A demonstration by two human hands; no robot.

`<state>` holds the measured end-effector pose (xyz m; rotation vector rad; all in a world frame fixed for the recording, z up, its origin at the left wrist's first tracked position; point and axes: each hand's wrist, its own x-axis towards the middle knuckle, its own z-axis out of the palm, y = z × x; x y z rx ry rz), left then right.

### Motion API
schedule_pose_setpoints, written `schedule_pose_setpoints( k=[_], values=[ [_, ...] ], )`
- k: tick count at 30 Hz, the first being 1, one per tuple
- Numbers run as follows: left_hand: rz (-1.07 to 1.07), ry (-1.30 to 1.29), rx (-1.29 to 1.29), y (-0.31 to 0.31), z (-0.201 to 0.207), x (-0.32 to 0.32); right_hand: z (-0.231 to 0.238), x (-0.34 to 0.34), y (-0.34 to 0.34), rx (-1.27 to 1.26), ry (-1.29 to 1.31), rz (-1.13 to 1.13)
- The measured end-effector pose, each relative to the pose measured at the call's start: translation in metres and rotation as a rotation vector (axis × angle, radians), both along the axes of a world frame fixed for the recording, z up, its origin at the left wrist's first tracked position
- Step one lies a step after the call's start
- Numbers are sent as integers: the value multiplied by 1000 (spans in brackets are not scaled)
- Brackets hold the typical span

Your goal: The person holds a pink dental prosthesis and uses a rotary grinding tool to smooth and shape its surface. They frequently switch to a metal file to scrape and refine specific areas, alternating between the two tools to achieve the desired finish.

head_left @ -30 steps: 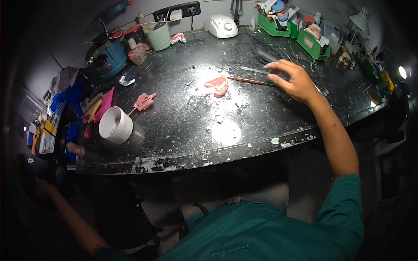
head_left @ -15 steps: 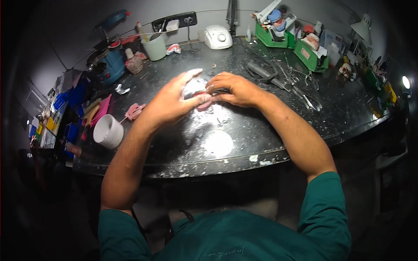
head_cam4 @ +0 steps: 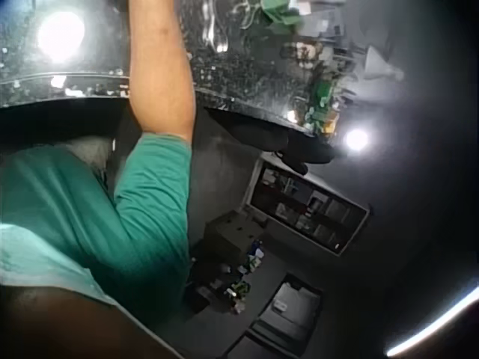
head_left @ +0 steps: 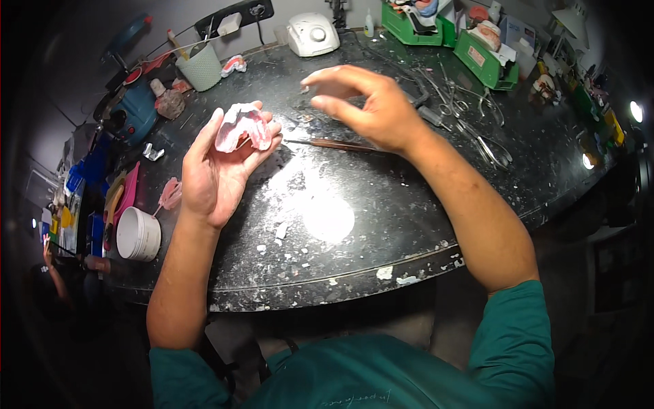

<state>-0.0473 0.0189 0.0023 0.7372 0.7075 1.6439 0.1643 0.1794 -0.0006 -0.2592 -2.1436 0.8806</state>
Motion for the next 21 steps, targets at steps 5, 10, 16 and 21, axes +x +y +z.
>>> schedule_pose_setpoints(
  k=[5, 10, 16, 21],
  values=[
    [-44, -265, 21, 3, -8, -2, -11, 1, 9, 55, -81, -105],
    [-40, -338, 33, 2, -8, 1, -11, 2, 4, 104, -219, -190],
    [-93, -367, 64, 0, -9, 2, -4, 13, 18, -25, -438, -384],
    [-62, -315, 88, -2, -13, -2, 1, 22, 24, 37, -654, -382]
  ],
)
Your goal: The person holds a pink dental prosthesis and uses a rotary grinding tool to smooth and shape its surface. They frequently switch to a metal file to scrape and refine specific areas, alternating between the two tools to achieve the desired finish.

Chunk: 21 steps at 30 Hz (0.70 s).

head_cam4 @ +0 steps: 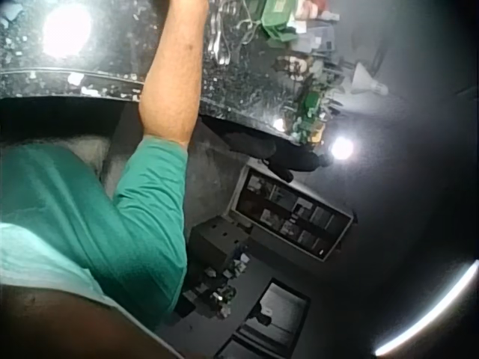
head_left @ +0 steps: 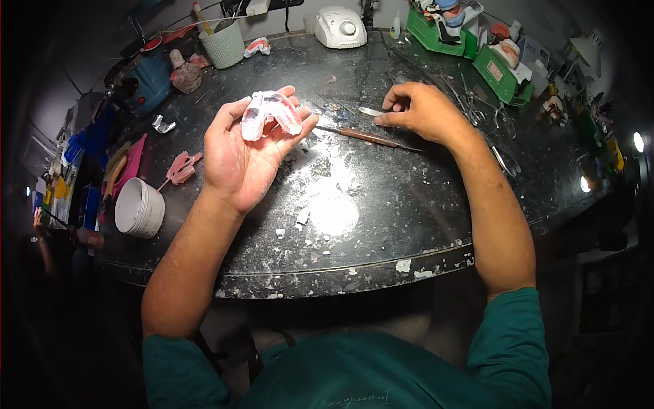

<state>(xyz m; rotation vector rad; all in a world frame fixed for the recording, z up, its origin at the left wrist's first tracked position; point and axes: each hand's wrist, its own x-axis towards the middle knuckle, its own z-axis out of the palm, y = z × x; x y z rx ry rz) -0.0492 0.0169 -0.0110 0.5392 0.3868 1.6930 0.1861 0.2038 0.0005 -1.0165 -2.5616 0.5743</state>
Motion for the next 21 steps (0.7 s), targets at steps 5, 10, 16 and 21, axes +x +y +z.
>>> schedule_pose_setpoints(
  k=[5, 10, 16, 21],
  values=[
    [-11, 6, -41, 1, -5, -4, -6, -2, 1, 77, 62, 64],
    [115, 81, -205, 1, 4, 13, 2, -1, -8, 128, 103, 105],
    [196, 195, -225, 1, 6, 16, 21, 10, -3, -41, 35, 60],
    [207, 228, -212, 1, 4, 13, 19, 14, 0, 24, -17, 71]
  ],
)
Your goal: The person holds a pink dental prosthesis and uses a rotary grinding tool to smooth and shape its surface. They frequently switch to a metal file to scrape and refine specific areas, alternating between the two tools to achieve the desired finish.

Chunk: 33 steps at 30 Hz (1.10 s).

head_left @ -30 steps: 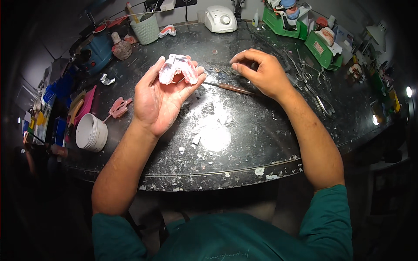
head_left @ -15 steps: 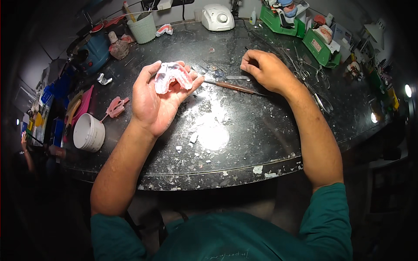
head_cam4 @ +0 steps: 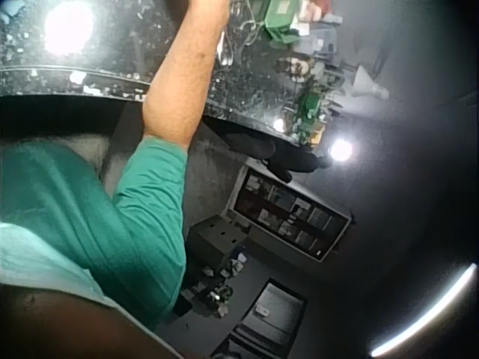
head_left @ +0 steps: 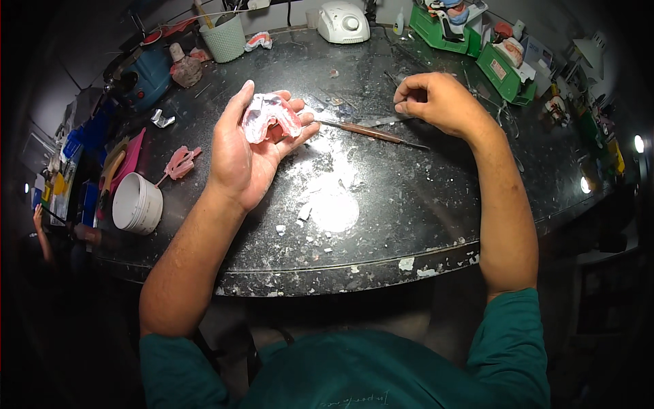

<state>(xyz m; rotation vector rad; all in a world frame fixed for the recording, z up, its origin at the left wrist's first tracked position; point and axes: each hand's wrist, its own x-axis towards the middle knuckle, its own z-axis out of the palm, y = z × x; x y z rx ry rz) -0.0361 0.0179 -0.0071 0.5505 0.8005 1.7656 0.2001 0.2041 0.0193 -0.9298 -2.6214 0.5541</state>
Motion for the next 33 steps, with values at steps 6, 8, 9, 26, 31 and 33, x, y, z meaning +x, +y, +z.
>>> schedule_pose_setpoints(
  k=[6, 8, 9, 26, 31, 33],
  values=[
    [19, 31, 26, 0, -1, -4, 0, 3, 6, 161, 89, -236],
    [47, 29, 14, 0, 2, 1, 0, 8, 12, 177, 51, -328],
    [66, 30, 7, 0, 3, 2, -1, 8, 14, 164, 9, -341],
    [28, 28, 64, -1, 0, -4, -12, -23, -22, 215, 287, 148],
    [-56, -3, 79, -3, 2, -2, 2, -25, -25, -423, 962, 252],
    [-96, -19, 78, -2, 1, -2, 6, -35, -41, -655, 1087, 289]
  ],
)
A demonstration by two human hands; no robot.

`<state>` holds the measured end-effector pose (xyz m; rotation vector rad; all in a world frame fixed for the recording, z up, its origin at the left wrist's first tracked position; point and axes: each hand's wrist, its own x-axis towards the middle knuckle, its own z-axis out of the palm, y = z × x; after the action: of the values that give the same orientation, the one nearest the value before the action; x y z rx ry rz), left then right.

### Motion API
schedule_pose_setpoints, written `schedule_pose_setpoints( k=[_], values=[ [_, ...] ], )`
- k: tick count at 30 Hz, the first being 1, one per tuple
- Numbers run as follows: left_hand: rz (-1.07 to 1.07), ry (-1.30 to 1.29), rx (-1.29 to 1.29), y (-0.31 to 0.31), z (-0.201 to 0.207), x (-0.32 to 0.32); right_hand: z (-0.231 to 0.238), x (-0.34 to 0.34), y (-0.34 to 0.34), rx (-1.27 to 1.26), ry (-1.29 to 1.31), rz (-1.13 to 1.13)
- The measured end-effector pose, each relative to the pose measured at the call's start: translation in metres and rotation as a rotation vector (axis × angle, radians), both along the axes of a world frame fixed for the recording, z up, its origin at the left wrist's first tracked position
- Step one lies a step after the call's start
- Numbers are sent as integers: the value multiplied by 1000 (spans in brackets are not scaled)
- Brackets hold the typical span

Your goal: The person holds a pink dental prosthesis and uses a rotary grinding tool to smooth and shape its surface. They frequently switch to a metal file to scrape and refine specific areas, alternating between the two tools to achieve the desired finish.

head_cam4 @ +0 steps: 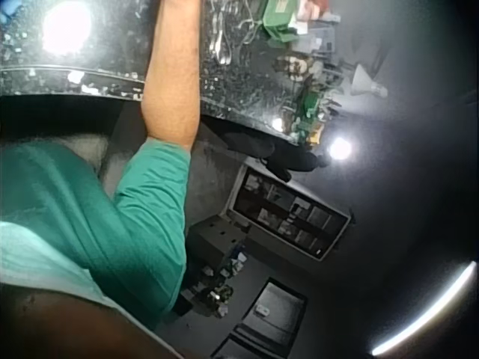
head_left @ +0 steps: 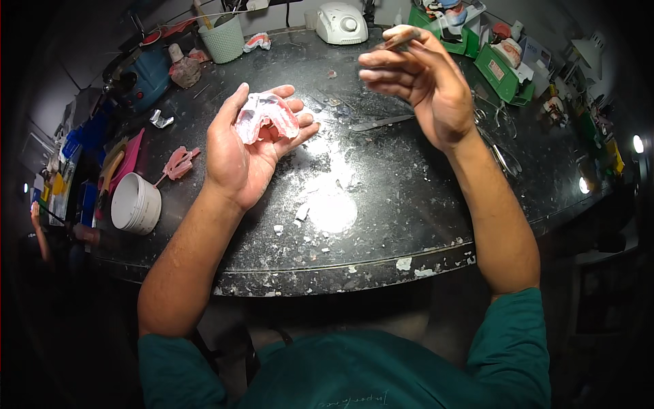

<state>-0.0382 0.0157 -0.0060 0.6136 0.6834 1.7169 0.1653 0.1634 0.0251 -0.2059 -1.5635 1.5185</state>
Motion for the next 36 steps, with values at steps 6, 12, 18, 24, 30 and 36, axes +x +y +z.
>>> schedule_pose_setpoints(
  k=[6, 12, 18, 24, 30, 36],
  values=[
    [-10, 8, 5, 4, -8, -6, -2, 2, -27, -87, -317, 303],
    [10, 118, 13, 8, -12, -7, -24, -8, -35, 832, -648, -153],
    [47, 192, 0, 7, -10, -6, -23, -5, -29, 837, -626, -121],
    [59, 245, -177, 10, -19, -8, -31, -1, -25, 979, -735, -124],
    [55, 236, -230, 9, -16, -3, -22, 0, -30, 930, -899, -122],
    [51, 220, -230, 9, -15, -3, -32, -5, -30, 991, -755, -218]
  ],
)
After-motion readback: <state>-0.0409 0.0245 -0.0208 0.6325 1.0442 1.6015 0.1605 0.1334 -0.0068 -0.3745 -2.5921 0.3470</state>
